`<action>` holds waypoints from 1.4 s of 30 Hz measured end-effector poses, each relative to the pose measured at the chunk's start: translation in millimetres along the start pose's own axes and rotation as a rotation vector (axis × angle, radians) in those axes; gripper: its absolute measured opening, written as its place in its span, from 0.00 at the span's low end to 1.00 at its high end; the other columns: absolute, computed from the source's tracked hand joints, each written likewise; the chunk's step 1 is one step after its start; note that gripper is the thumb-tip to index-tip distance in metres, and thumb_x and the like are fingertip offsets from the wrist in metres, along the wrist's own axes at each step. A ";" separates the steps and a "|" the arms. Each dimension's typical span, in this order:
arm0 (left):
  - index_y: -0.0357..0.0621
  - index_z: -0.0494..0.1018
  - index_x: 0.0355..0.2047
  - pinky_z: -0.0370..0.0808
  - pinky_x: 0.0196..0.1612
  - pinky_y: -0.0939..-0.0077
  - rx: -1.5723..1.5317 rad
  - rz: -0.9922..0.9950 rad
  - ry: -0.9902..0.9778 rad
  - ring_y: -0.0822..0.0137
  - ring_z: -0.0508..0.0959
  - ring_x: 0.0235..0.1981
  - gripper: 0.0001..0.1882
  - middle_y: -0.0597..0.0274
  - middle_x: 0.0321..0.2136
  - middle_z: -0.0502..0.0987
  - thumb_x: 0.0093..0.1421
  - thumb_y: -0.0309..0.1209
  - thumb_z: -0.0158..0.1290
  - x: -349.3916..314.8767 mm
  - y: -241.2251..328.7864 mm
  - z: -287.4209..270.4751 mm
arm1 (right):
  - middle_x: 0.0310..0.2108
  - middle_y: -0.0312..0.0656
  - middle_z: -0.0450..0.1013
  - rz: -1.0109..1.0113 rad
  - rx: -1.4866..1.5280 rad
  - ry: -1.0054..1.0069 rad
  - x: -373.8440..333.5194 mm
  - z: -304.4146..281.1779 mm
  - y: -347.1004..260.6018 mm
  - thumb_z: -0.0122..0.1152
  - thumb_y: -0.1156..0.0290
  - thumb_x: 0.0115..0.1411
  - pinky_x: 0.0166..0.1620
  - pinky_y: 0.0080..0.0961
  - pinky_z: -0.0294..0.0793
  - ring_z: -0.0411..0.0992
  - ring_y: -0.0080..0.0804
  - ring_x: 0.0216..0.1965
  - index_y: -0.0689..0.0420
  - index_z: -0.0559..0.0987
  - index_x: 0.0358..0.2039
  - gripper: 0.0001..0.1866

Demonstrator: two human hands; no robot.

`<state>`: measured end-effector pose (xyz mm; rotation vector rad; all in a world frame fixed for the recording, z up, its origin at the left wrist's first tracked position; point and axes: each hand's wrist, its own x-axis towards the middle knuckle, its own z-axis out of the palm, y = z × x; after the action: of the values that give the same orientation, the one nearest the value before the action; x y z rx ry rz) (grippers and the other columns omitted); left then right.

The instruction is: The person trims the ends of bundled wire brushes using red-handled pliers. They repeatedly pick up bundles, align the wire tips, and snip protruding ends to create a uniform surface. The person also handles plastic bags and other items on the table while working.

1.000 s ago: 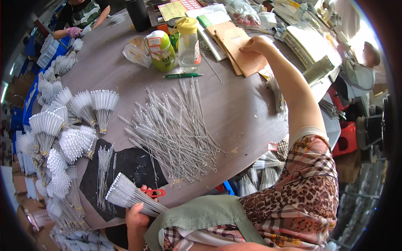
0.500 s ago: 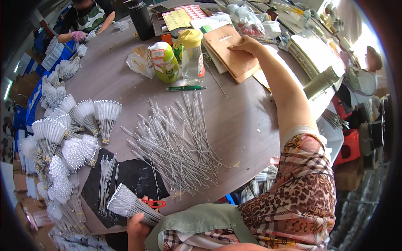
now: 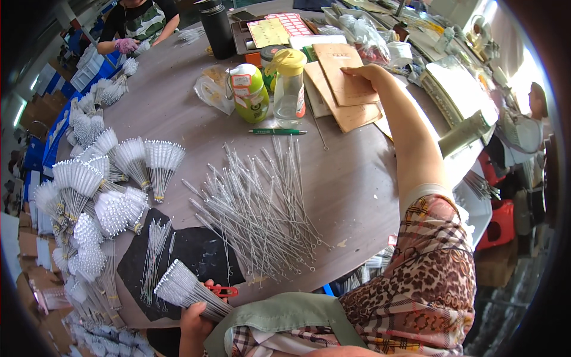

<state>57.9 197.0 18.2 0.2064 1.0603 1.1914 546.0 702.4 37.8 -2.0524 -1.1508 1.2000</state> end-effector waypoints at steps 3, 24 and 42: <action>0.43 0.59 0.50 0.65 0.53 0.50 0.007 -0.003 0.028 0.55 0.64 0.54 0.28 0.57 0.50 0.64 0.45 0.27 0.48 -2.6 1.2 1.9 | 0.29 0.43 0.76 -0.014 0.059 -0.032 -23.9 4.6 -12.7 0.75 0.55 0.37 0.35 0.26 0.74 0.75 0.32 0.24 0.60 0.79 0.30 0.25; 0.39 0.58 0.50 0.64 0.55 0.53 0.067 -0.013 0.113 0.54 0.65 0.53 0.29 0.55 0.50 0.64 0.45 0.26 0.49 -1.9 1.5 1.0 | 0.33 0.38 0.76 -0.358 0.774 -0.183 14.2 -97.4 -77.5 0.59 0.63 0.55 0.37 0.29 0.75 0.75 0.34 0.31 0.52 0.72 0.46 0.17; 0.43 0.61 0.52 0.61 0.59 0.55 -0.013 0.054 0.195 0.58 0.63 0.55 0.25 0.54 0.53 0.64 0.51 0.26 0.48 -9.4 -15.6 -24.4 | 0.40 0.50 0.73 -0.475 -0.498 0.841 93.9 25.5 -96.5 0.57 0.51 0.52 0.47 0.38 0.68 0.71 0.44 0.44 0.59 0.78 0.38 0.23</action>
<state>49.8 173.5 0.6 0.1113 1.2227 1.2861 507.5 832.8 54.5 -2.0787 -1.4235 -0.2137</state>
